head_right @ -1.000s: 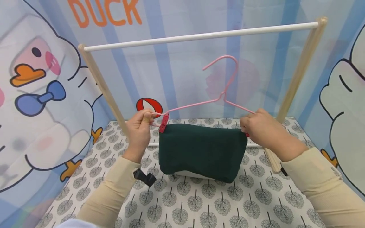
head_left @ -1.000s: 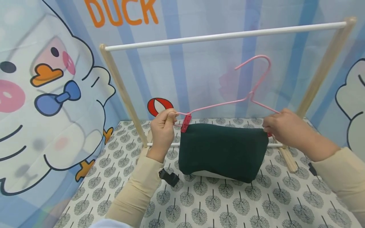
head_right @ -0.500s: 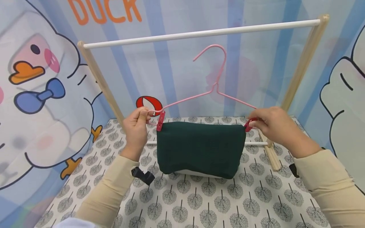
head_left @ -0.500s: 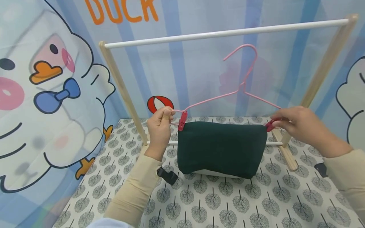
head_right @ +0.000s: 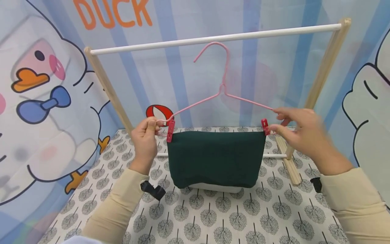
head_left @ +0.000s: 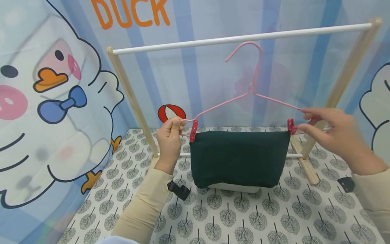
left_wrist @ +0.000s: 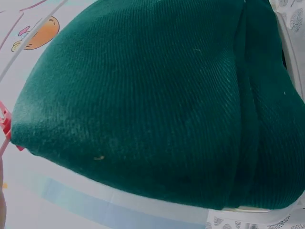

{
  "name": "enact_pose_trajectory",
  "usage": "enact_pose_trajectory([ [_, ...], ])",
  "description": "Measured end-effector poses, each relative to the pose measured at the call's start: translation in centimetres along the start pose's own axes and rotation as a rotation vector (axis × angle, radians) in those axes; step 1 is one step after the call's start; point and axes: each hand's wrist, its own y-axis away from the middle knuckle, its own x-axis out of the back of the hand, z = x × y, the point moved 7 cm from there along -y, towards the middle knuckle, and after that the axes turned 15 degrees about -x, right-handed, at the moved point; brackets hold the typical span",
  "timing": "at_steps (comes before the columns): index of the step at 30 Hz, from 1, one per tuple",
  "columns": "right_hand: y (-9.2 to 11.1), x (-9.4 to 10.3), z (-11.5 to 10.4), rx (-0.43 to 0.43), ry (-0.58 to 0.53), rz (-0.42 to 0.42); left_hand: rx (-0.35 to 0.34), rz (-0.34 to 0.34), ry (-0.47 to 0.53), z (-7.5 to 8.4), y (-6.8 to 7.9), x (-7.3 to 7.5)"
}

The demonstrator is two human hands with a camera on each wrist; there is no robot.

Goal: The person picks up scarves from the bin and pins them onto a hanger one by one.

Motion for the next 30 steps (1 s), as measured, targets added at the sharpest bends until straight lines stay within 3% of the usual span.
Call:
enact_pose_trajectory([
  [3,0.2,1.9,1.2,-0.153,-0.061,0.110,0.012,0.044,0.064,-0.1,-0.1,0.1],
  [7,0.4,3.0,2.7,-0.280,-0.033,0.140,0.029,0.082,0.122,-0.1,-0.4,0.1],
  [10,0.7,2.8,3.5,-0.322,-0.040,0.090,0.053,0.092,0.138,-0.1,-0.4,0.0],
  [18,1.3,1.2,4.9,-0.457,-0.214,-0.164,0.098,0.064,0.124,-0.4,0.0,-0.1],
  [21,1.6,0.9,5.1,-0.506,-0.246,-0.187,0.089,0.045,0.115,-0.4,0.1,0.0],
  [30,2.7,0.2,5.6,-0.611,-0.354,-0.132,0.094,-0.051,0.070,-1.7,0.3,-0.3],
])
